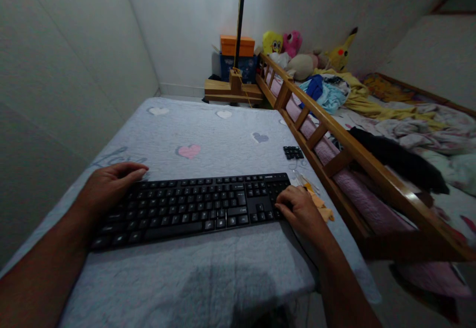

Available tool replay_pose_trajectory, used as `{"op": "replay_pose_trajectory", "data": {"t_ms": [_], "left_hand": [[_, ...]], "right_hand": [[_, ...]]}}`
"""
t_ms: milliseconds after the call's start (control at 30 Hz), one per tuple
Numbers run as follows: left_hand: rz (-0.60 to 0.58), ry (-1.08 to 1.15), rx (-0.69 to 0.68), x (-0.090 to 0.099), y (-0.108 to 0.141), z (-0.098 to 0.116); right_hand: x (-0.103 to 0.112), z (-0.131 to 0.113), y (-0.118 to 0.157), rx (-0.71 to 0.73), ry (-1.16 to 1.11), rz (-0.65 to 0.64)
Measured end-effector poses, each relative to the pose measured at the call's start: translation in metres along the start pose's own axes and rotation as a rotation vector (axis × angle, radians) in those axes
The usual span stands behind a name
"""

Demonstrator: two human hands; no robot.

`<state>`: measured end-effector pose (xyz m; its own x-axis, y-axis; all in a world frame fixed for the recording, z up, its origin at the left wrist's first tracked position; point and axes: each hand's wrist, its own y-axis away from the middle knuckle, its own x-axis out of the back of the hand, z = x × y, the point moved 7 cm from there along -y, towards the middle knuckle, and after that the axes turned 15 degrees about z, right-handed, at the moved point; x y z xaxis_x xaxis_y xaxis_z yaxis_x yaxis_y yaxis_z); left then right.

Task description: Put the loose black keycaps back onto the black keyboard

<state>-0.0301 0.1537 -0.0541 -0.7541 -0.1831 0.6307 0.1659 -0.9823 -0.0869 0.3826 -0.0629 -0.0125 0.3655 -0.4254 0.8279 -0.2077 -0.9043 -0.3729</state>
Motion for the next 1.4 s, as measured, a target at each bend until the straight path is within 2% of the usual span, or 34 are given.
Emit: {"op": "replay_pose_trajectory", "data": {"t_ms": [67, 133, 200, 267, 367, 500, 633, 800, 1167, 1400], "left_hand": [[0.002, -0.012, -0.008, 0.0, -0.001, -0.001], [0.002, -0.012, -0.008, 0.001, -0.001, -0.003], [0.001, -0.007, -0.006, 0.001, -0.002, -0.005], [0.0, -0.004, -0.012, 0.0, -0.003, -0.006], [-0.001, -0.018, -0.022, -0.001, -0.004, -0.006], [0.003, -0.027, -0.018, 0.0, -0.004, -0.005], [0.0, -0.029, -0.008, 0.0, -0.003, -0.004], [-0.001, -0.015, -0.019, 0.001, -0.002, -0.001], [-0.014, -0.027, 0.013, 0.0, -0.002, -0.003], [0.009, -0.014, 0.002, 0.002, 0.001, 0.005]], "right_hand": [[0.012, 0.001, -0.01, 0.033, -0.022, 0.005], [0.03, 0.008, -0.028, 0.044, -0.016, 0.069], [0.047, 0.021, -0.051, 0.032, 0.036, 0.154], [0.052, 0.041, -0.077, -0.015, 0.129, 0.183], [0.042, 0.076, -0.108, -0.107, 0.285, 0.152], [0.016, 0.106, -0.13, -0.099, 0.334, 0.112], [-0.001, 0.119, -0.134, -0.073, 0.356, 0.088], [-0.008, 0.122, -0.134, -0.057, 0.388, 0.089], [-0.012, 0.109, -0.125, 0.028, 0.465, 0.033], [-0.014, 0.102, -0.127, 0.077, 0.529, 0.004]]}}
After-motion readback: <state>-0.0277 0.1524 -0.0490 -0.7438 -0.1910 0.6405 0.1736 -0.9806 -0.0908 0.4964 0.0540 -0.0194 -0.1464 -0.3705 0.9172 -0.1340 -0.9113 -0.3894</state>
